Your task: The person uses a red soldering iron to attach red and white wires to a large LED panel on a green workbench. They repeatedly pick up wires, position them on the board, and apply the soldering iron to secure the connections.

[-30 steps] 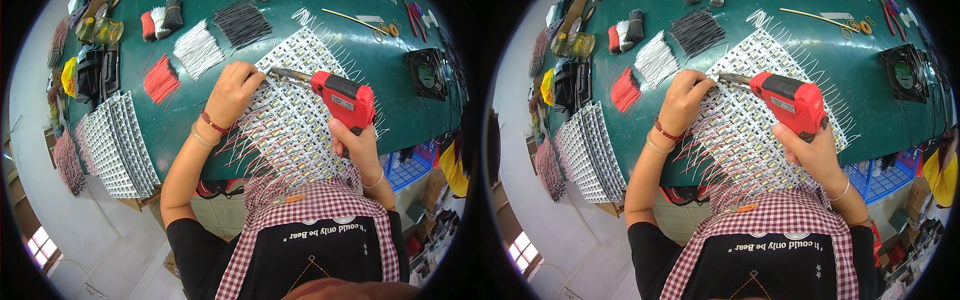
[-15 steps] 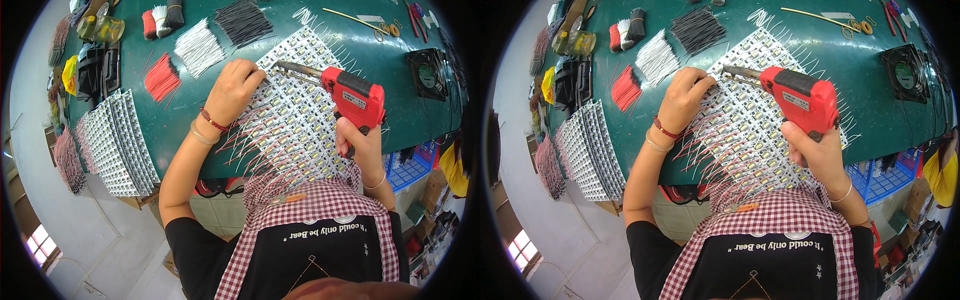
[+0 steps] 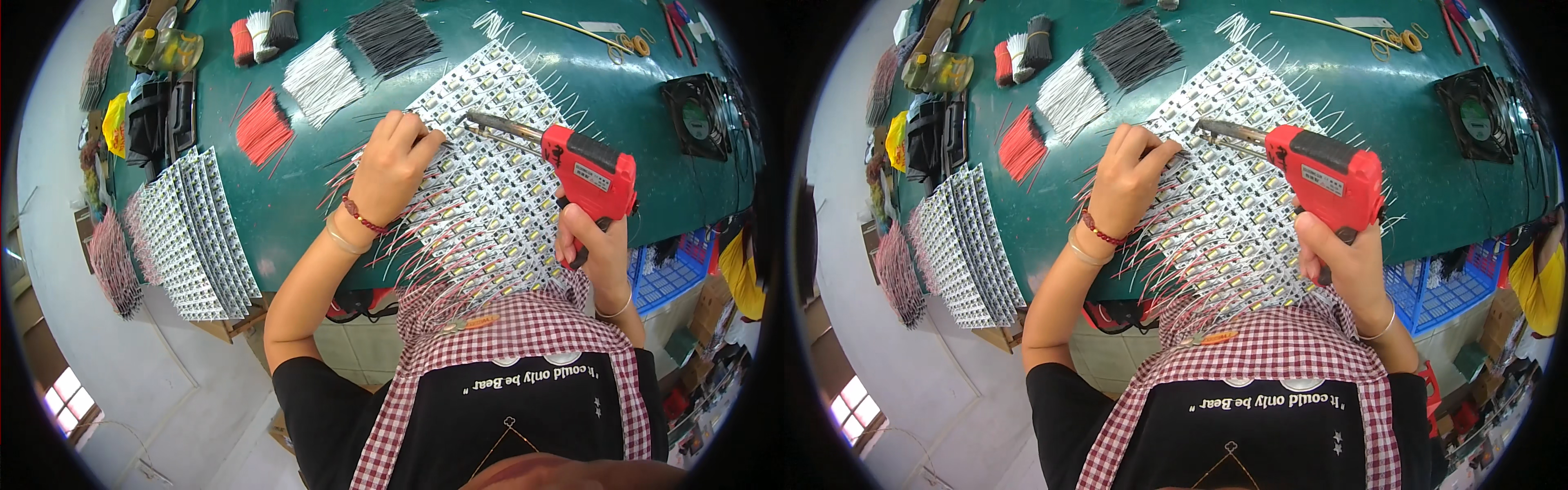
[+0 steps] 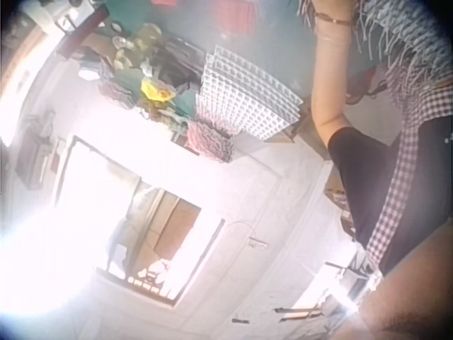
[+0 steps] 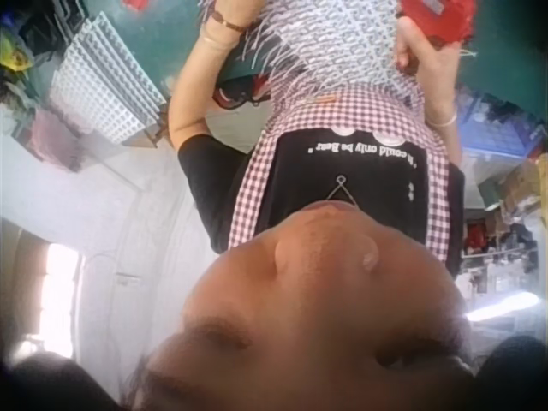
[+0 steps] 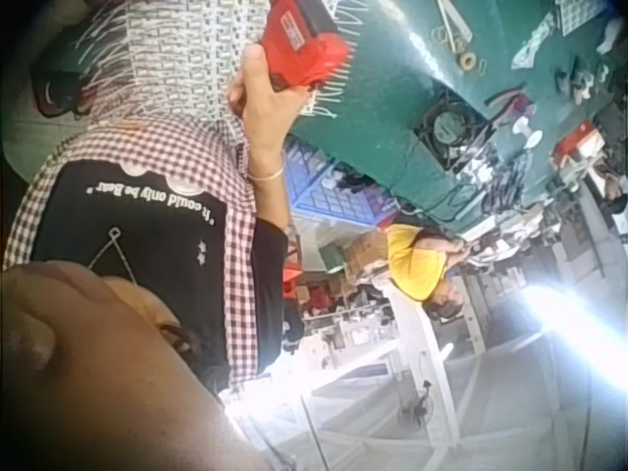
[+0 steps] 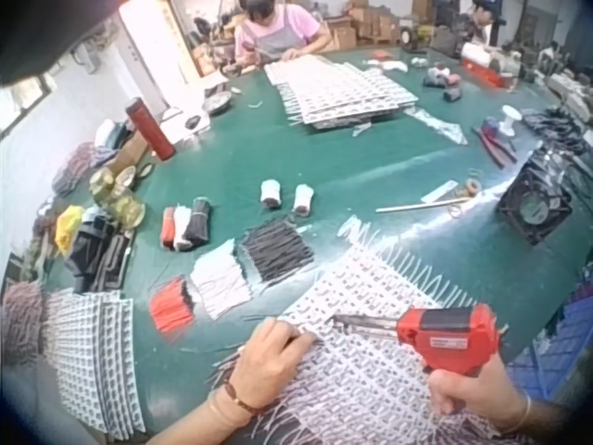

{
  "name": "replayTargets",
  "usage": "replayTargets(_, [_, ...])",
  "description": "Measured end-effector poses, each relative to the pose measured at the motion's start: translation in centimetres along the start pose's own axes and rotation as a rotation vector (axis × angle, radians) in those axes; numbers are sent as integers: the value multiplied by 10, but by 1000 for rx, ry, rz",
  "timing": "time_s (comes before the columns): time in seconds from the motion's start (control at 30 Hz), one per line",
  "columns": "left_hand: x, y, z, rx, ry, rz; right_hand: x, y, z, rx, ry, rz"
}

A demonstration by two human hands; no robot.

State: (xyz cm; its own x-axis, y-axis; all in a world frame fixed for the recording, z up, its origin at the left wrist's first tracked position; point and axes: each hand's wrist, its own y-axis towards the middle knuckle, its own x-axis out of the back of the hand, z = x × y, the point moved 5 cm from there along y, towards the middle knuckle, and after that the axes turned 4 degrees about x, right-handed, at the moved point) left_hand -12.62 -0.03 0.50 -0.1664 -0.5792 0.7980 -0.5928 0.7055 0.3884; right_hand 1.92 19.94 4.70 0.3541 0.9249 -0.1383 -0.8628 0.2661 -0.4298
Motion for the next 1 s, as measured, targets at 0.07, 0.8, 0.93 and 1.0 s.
replayTargets(0.07, [-1,0,0,13,1,0,1,-2,-4,-27,-27,-5])
replayTargets(0.8, [1,0,-8,-13,86,-23,-1,-5,-13,-71,-180,50])
replayTargets(0.93, [-1,0,-10,-17,125,-19,-4,-8,-13,-70,-215,5])
replayTargets(1.0, [-2,-1,-10,-17,129,-19,-7,-9,-11,-44,-233,2])
